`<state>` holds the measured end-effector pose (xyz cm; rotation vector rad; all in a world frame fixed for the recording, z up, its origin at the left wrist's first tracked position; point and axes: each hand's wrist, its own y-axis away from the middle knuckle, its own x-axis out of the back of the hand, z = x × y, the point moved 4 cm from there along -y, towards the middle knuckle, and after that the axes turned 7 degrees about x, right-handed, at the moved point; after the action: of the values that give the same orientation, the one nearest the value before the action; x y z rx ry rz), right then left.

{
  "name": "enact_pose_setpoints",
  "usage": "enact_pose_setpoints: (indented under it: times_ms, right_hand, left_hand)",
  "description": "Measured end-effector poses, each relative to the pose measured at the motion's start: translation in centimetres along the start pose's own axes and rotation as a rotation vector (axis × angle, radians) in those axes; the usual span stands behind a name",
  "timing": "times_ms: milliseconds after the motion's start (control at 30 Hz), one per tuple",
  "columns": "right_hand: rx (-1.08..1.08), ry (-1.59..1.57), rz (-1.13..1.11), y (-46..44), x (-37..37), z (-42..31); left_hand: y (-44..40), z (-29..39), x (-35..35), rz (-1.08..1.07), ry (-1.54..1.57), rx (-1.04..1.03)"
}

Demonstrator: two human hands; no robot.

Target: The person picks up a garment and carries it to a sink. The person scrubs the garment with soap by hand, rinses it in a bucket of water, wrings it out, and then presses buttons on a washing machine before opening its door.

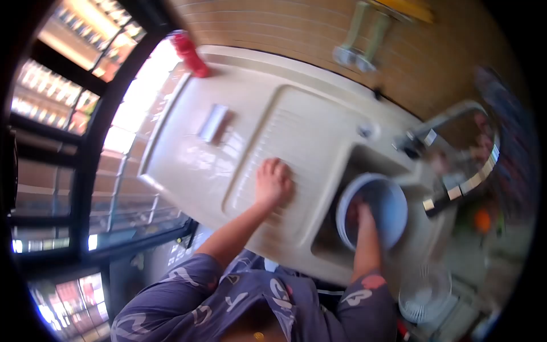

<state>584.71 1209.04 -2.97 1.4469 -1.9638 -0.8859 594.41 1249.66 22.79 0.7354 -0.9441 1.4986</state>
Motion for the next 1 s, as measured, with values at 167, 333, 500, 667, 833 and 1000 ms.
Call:
enact_pose_setpoints:
  times_ms: [167,333,500,667,833,1000]
  right_hand:
    - [0.240,-0.086,0.264,19.7,-1.6,-12.5]
    - [0.519,-0.290,0.279,35.3,-2.1,-21.8]
    - [0.653,-0.444,0.207,37.1,1.0,-21.3]
    - [0.593,-0.397,0.233,29.6,3.0,-16.8]
    - [0.416,-0.172,0.168,25.0,0.4,-12.3]
    - [0.364,0.502,0.127,18.2,-0.5,-10.9]
  left_hand:
    - [0.3,-0.8,-0.3,-0.040,0.020,-0.050]
    - [0.6,-1.0,0.0,-0.010,0.067,-0.103]
    - [0.8,-1.2,-0.3,-0.023,0.084,-0.127]
    - [0.6,-1.1,-0.4,-0.027,0.047,-0.119]
    - [0.5,-0.6,-0.4,-0.045,-0.006,-0.101]
    - [0.1,0.4,-0.9,-0.041,-0.123,-0.072]
